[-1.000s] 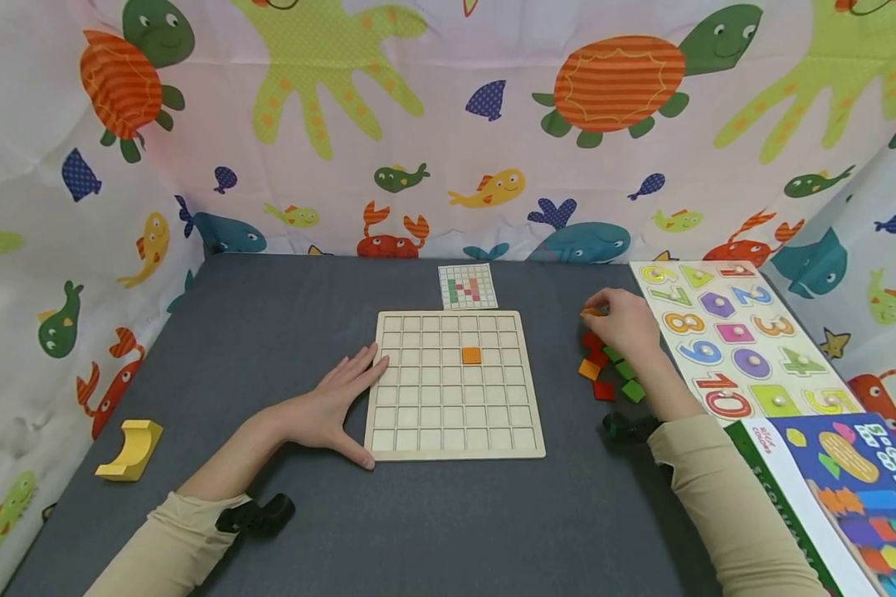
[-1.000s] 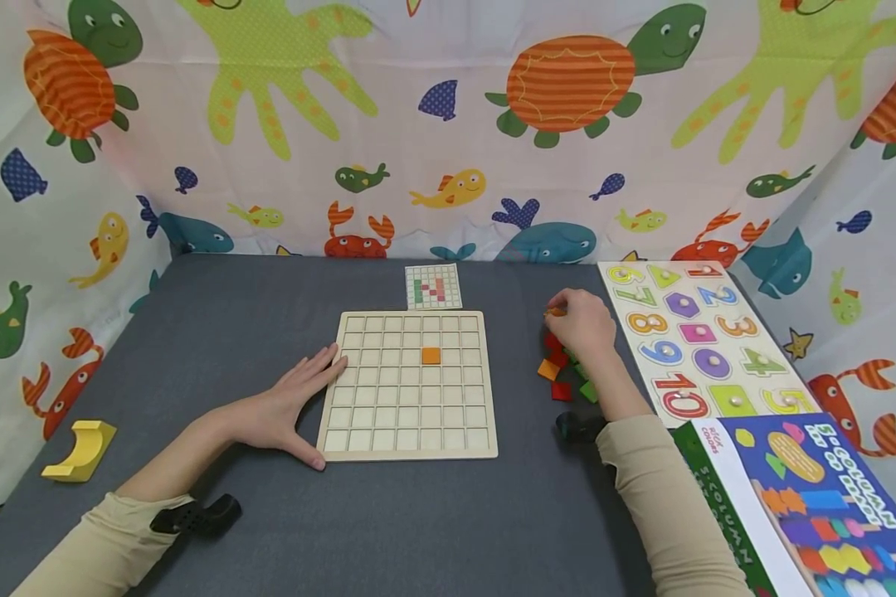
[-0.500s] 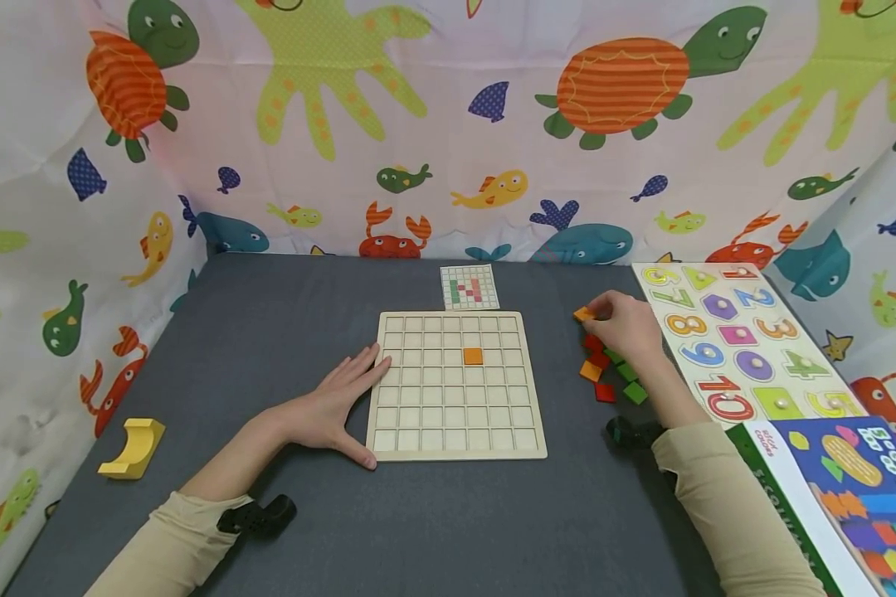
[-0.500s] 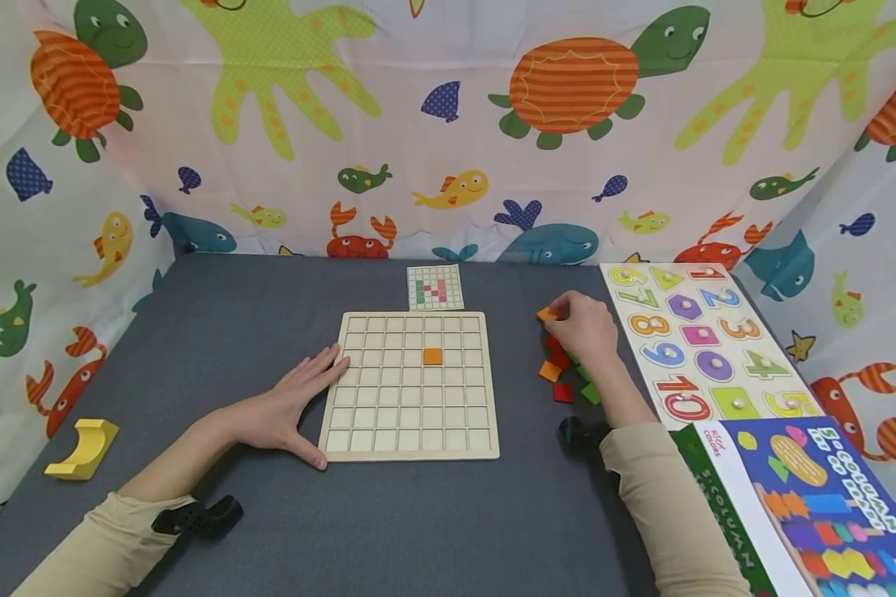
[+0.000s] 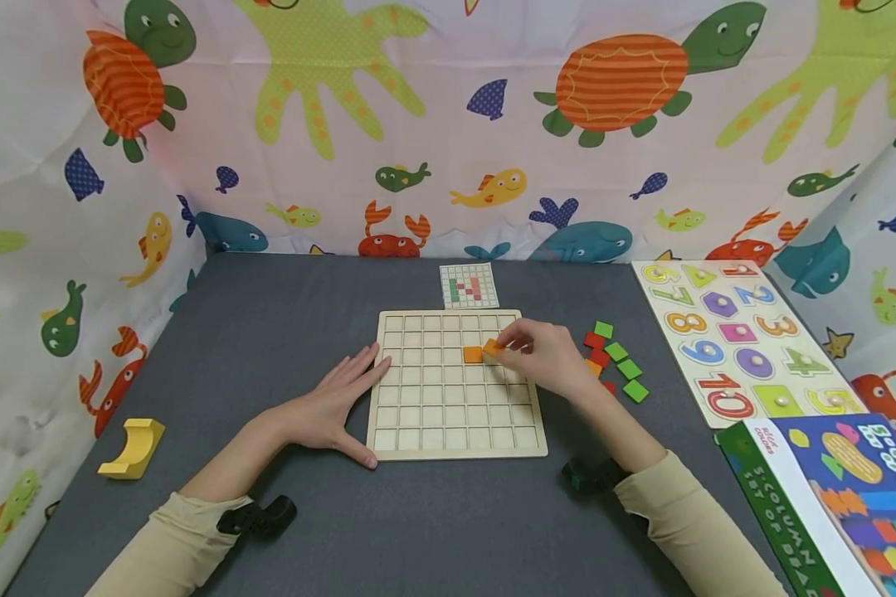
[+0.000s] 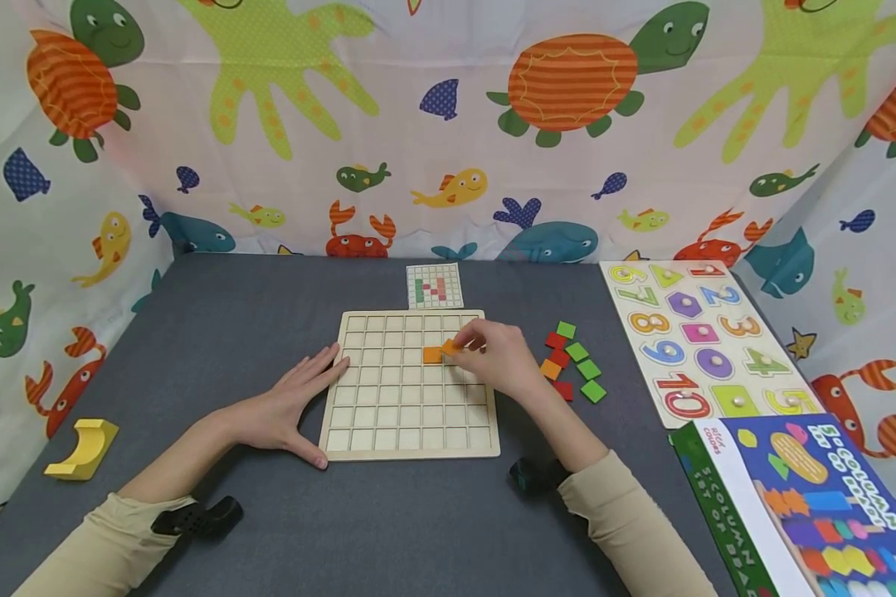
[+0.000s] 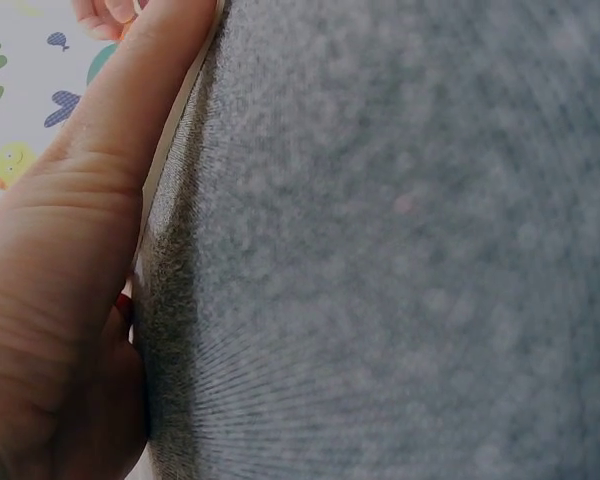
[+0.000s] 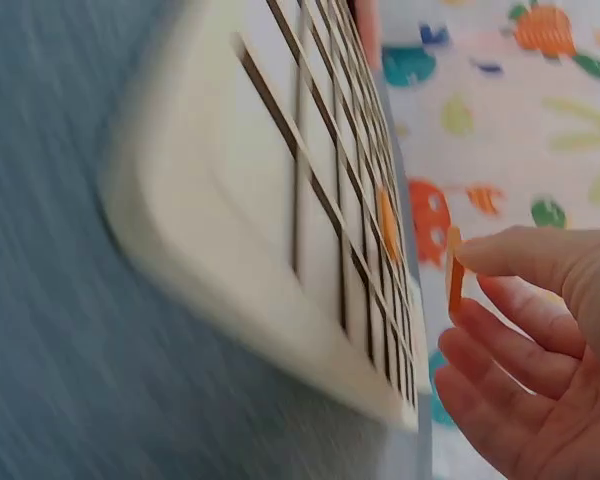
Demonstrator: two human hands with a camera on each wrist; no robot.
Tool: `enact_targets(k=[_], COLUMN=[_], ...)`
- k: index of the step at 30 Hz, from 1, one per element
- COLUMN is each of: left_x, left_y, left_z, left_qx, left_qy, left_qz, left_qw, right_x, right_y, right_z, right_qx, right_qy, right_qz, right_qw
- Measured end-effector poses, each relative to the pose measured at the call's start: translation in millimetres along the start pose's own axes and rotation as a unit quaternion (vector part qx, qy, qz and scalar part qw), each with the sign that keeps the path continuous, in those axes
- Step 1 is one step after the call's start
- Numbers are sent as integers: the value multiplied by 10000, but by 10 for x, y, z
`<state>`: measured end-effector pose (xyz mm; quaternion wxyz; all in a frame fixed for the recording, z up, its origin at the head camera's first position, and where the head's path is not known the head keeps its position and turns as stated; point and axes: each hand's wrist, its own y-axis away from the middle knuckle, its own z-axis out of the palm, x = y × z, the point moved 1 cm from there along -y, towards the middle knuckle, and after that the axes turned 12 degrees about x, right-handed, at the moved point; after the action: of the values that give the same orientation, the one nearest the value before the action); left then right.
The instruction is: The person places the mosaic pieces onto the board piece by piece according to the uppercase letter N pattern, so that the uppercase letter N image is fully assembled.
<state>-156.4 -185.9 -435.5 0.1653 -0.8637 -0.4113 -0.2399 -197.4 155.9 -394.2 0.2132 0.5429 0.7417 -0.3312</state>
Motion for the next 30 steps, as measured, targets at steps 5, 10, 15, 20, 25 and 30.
enact_targets(k=[5, 10, 15, 20, 25, 30], left_x=[-2, -11, 5, -3, 5, -9], left_y=[-3, -5, 0, 7, 9, 5], left_z=[-5, 4, -16, -8, -10, -4], left_qx=[14, 32, 9, 19, 29, 141], left_qy=[-14, -26, -14, -31, 3, 178], left_qz=[-12, -16, -29, -23, -53, -79], left_qw=[10000, 10000, 10000, 10000, 10000, 9997], right_x=[-122, -143, -128, -124, -103, -43], right_y=[79, 112, 117, 122, 128, 121], right_z=[150, 205, 224, 241, 237, 100], right_qx=[-444, -576, -652, -731, -660, -246], right_qy=[-41, 187, 276, 334, 259, 157], right_qz=[-508, -985, -1235, -1553, -1570, -1044], right_qw=[9977, 9933, 9898, 9846, 9851, 9941])
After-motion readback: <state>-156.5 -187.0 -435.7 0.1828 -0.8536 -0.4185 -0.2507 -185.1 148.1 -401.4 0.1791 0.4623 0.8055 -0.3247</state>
